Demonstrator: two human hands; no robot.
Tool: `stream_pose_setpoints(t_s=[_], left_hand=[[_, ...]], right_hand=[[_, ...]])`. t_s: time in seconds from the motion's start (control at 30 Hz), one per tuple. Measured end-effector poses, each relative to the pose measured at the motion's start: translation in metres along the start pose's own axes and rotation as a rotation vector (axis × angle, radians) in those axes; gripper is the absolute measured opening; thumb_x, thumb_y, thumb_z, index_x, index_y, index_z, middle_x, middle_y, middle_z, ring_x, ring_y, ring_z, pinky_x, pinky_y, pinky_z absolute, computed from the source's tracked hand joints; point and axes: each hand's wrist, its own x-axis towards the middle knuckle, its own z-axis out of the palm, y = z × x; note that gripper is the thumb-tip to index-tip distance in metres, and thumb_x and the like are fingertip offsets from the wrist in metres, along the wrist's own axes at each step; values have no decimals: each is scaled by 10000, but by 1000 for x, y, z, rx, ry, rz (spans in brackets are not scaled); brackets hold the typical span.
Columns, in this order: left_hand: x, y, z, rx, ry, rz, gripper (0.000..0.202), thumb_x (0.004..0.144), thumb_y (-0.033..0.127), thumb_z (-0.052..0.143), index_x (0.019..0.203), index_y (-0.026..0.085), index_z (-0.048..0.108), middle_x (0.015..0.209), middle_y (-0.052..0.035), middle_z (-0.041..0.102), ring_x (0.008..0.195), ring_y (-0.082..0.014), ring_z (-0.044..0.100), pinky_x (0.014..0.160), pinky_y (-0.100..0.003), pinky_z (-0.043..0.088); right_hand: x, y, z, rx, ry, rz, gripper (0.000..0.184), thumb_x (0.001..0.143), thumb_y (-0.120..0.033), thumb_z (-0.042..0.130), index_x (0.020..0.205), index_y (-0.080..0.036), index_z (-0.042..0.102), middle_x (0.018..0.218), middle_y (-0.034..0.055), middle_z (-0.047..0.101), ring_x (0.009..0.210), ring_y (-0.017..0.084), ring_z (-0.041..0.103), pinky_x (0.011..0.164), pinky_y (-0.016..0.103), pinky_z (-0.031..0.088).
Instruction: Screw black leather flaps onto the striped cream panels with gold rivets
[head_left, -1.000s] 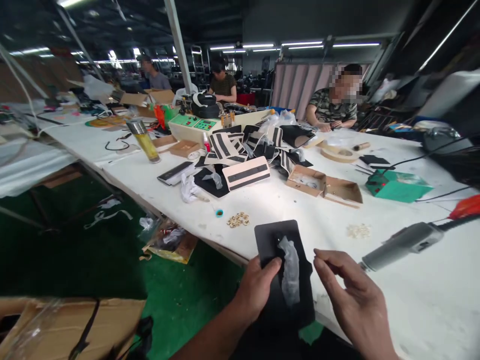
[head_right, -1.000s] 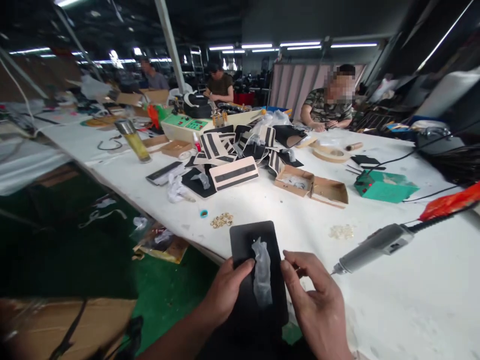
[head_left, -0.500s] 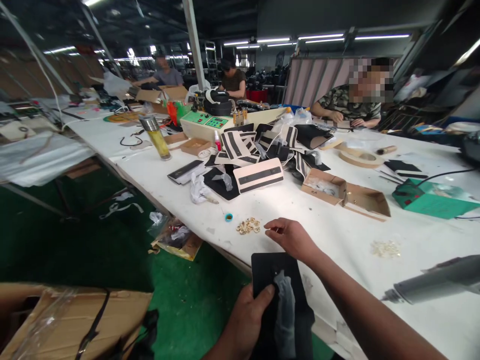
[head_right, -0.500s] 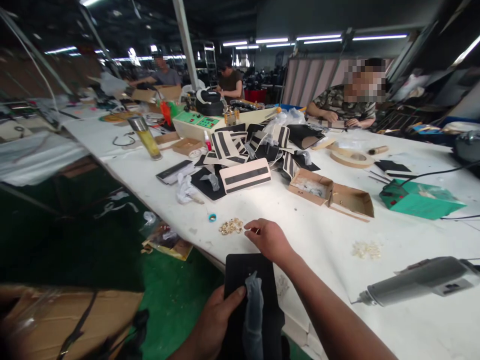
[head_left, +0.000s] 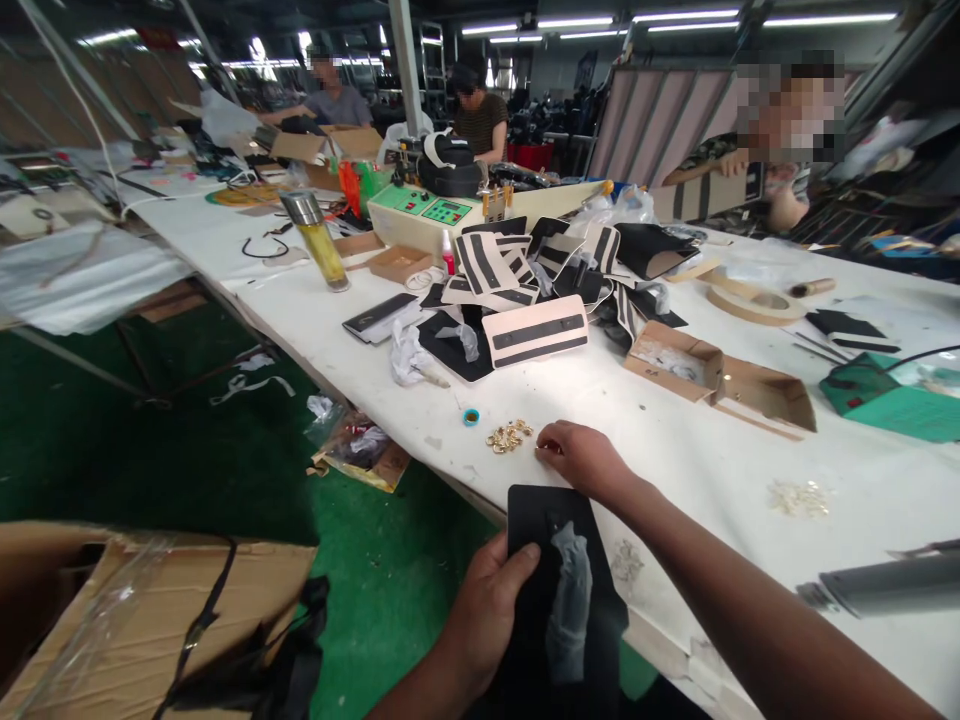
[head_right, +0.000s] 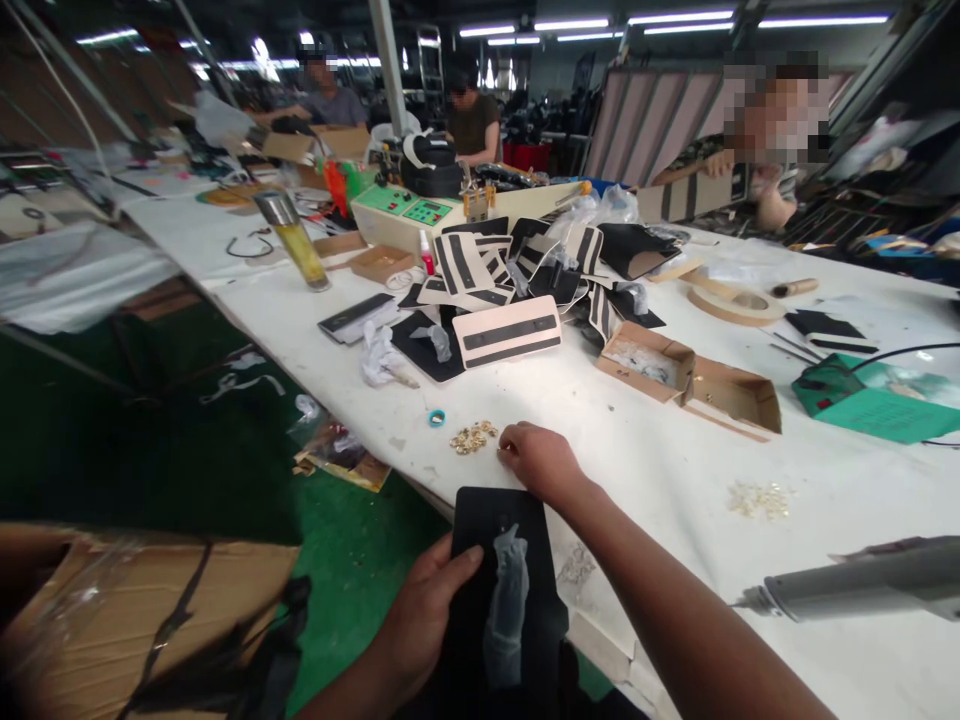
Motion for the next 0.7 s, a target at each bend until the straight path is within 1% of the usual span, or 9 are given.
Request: stream_pose_setpoints(t_s=[0.17, 0.23, 0.33, 0.37, 0.43, 0.5, 0.53, 0.6, 0.7], left_hand=[[1, 1, 3, 39, -17, -7, 405, 942, 376, 666, 1289, 179, 735, 1130, -62, 831, 974, -215, 766, 879, -282, 576], [0, 2, 4, 73, -10, 8, 410, 947, 380, 662, 1306, 192, 727, 1154, -51, 827, 1007, -215, 762, 913, -284, 574], [-4, 5, 4, 139, 15, 60, 419, 960, 412, 652, 1320, 211, 722, 1243, -38, 807, 1120, -225, 742, 1033, -302, 558], [-5, 6, 4, 169, 33, 90, 425, 963, 431, 652, 1320, 213, 724, 1270, -35, 798, 1156, -230, 732, 1072, -307, 545], [-8, 9, 5, 231, 78, 152, 450, 966, 475, 655, 1330, 220, 720, 1314, -31, 782, 1217, -244, 710, 1132, -315, 519], [-10, 11, 7, 285, 118, 195, 481, 969, 514, 653, 1359, 237, 704, 1340, -24, 770, 1257, -256, 695, 1144, -319, 514], [-11, 11, 9, 307, 130, 206, 493, 973, 526, 647, 1376, 247, 693, 1349, -19, 766, 1269, -259, 690, 1142, -319, 516], [-11, 12, 14, 355, 143, 229, 504, 983, 538, 631, 1402, 262, 673, 1369, -10, 756, 1283, -257, 684, 1141, -310, 516], [-10, 11, 25, 433, 137, 271, 493, 994, 540, 617, 1402, 271, 676, 1389, -2, 745, 1278, -245, 682, 1126, -281, 517]], right_hand=[[0, 8, -2, -41, -2, 30, 178, 954, -348, 633, 1009, -228, 752, 1043, 26, 731, 869, 134, 610, 755, 250, 359], [2, 8, -3, -45, 17, 38, 165, 925, -325, 647, 989, -219, 755, 1014, 36, 735, 850, 140, 607, 744, 255, 346], [-6, 6, -13, -11, 87, 78, 178, 924, -319, 624, 981, -209, 752, 983, 34, 738, 832, 141, 611, 746, 259, 363], [-14, 4, -18, 65, 133, 101, 208, 948, -350, 604, 987, -201, 744, 963, 32, 734, 814, 133, 611, 736, 253, 377], [-38, -3, -28, 348, 243, 141, 317, 987, -463, 584, 986, -178, 722, 893, 30, 711, 745, 110, 588, 684, 232, 399], [-70, -12, -33, 671, 344, 125, 411, 963, -560, 643, 942, -155, 712, 835, 32, 682, 702, 98, 565, 639, 217, 417], [-86, -16, -33, 762, 391, 89, 416, 945, -565, 682, 916, -151, 718, 841, 37, 681, 717, 100, 573, 650, 218, 440], [-116, -23, -28, 778, 525, 2, 342, 944, -500, 723, 885, -164, 741, 892, 45, 687, 794, 111, 613, 723, 227, 491], [-149, -29, -15, 583, 833, -52, 122, 946, -341, 751, 954, -227, 794, 977, 44, 674, 924, 118, 636, 817, 238, 515]])
